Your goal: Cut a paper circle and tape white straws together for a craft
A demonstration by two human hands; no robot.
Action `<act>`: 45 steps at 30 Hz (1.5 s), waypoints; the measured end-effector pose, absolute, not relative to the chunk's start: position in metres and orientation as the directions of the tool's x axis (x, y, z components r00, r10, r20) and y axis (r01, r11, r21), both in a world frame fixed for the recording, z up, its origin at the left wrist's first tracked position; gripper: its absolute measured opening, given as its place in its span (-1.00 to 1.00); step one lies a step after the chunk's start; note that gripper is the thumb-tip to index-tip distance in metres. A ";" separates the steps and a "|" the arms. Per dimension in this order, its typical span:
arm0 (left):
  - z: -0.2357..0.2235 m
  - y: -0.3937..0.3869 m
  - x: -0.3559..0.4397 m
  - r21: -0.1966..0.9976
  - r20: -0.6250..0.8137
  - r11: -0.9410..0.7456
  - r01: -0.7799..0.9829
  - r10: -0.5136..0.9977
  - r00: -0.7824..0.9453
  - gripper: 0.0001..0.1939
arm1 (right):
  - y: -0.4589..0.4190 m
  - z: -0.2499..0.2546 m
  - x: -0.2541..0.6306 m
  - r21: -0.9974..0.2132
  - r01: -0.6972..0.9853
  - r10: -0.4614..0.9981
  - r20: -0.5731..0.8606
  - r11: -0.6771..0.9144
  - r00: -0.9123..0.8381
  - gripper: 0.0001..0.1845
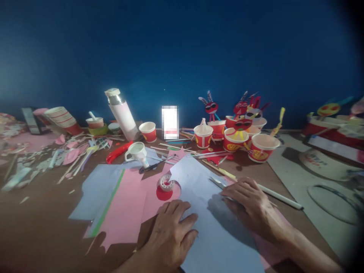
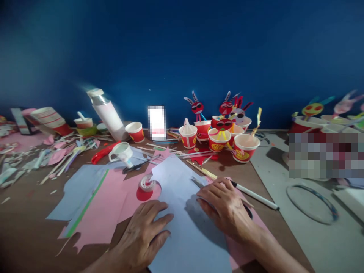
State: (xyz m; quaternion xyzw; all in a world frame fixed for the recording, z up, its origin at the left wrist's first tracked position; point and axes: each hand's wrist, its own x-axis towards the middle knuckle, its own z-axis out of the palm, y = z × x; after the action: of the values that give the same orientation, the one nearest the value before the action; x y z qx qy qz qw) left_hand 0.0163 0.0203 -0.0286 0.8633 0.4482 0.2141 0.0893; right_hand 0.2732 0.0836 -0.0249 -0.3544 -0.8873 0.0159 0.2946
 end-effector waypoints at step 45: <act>-0.068 0.050 0.020 -0.109 0.669 -0.703 0.703 0.471 0.575 -0.83 | 0.122 -0.055 0.326 -0.036 0.949 0.904 0.317 0.313 -0.286 -0.68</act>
State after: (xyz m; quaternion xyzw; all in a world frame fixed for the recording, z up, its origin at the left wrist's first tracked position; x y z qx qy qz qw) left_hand 0.0198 0.0502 -0.0679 0.8679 0.3382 0.3133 -0.1851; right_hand 0.3261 0.1219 -0.0553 -0.5806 -0.7980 -0.0797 0.1408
